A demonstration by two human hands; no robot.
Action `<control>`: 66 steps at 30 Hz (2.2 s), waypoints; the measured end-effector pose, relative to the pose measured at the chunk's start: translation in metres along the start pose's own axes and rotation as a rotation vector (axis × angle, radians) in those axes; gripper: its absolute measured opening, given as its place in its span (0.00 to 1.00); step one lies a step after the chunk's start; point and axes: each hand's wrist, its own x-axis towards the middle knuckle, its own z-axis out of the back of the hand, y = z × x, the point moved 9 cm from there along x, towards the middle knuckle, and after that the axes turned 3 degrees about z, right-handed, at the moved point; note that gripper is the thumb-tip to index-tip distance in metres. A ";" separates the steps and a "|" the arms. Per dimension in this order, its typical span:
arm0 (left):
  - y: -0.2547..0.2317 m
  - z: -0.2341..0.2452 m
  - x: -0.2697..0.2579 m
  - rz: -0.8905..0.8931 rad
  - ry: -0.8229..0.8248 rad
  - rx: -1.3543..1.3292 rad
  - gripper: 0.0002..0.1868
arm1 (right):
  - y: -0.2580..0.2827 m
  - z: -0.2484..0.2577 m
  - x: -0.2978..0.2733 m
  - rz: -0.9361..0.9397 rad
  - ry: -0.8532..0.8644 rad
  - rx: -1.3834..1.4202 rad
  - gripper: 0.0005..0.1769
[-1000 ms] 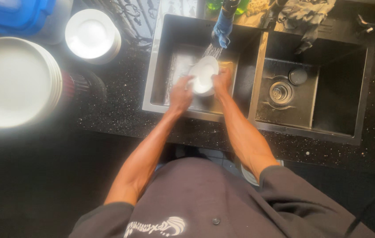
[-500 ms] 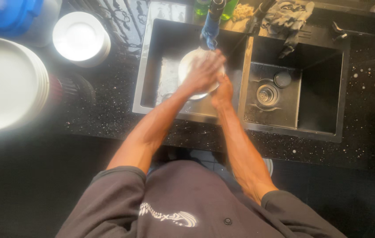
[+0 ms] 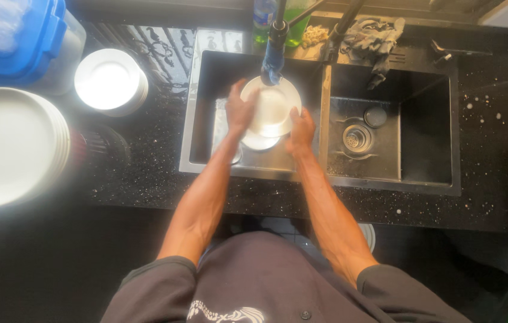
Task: The person washes multiple white plates by hand under running water in a double-basin stainless steel sink, rinses them, and stacks them on the countertop. The person then rinses a cloth and wipes the sink and countertop surfaces.
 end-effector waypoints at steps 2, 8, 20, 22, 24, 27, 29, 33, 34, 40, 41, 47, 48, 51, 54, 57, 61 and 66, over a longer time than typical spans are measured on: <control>0.026 -0.014 -0.002 0.194 0.122 -0.362 0.23 | 0.014 0.002 0.003 0.114 0.019 -0.415 0.21; 0.063 -0.036 -0.013 0.259 0.090 -0.744 0.25 | 0.045 -0.086 -0.012 0.810 0.372 -1.300 0.39; 0.061 -0.009 -0.012 0.146 -0.031 -0.718 0.22 | 0.063 -0.046 -0.054 0.617 0.400 -1.210 0.30; 0.052 -0.002 -0.017 0.104 -0.037 -0.603 0.23 | 0.059 -0.031 -0.031 0.422 0.287 -0.793 0.28; 0.048 0.004 -0.020 0.140 -0.061 -0.316 0.24 | 0.035 -0.023 -0.018 0.109 0.217 -0.206 0.23; 0.013 0.000 -0.024 -0.059 -0.067 0.252 0.31 | 0.026 -0.019 -0.023 0.063 0.116 -0.066 0.23; -0.015 -0.010 -0.025 -0.253 -0.059 0.556 0.35 | 0.022 -0.021 -0.028 0.046 0.057 -0.166 0.22; -0.052 -0.040 -0.038 -0.509 0.166 0.704 0.39 | 0.017 -0.032 -0.034 -0.007 0.039 -0.033 0.22; -0.056 -0.049 -0.048 -0.552 0.270 0.681 0.39 | 0.015 -0.028 -0.033 -0.067 0.012 0.008 0.23; -0.023 -0.046 -0.099 -0.637 0.698 0.903 0.34 | 0.018 -0.017 -0.012 -0.110 -0.023 0.296 0.24; -0.023 -0.037 -0.097 -0.656 0.601 0.880 0.34 | 0.021 -0.013 -0.009 -0.074 -0.014 0.329 0.24; -0.019 -0.024 -0.051 -0.580 0.206 0.809 0.40 | 0.001 -0.004 -0.013 0.004 -0.038 0.265 0.25; -0.022 -0.027 -0.043 -0.554 0.184 0.819 0.41 | -0.005 -0.008 -0.016 0.001 -0.034 0.261 0.25; -0.041 -0.050 -0.039 -0.596 0.309 0.833 0.38 | -0.039 -0.015 -0.027 -0.236 -0.113 0.369 0.27; -0.059 -0.067 -0.061 -0.753 0.494 0.868 0.37 | -0.032 -0.024 -0.021 -0.214 0.020 0.468 0.27; -0.054 -0.062 -0.089 -0.830 0.667 0.916 0.35 | -0.025 0.001 -0.005 -0.209 -0.084 0.351 0.25; -0.053 -0.032 -0.102 -0.973 0.591 0.773 0.33 | -0.017 0.021 0.024 -0.150 -0.061 0.362 0.25; -0.058 -0.005 -0.090 -1.146 0.264 0.684 0.19 | -0.024 0.022 0.052 -0.206 0.121 0.209 0.20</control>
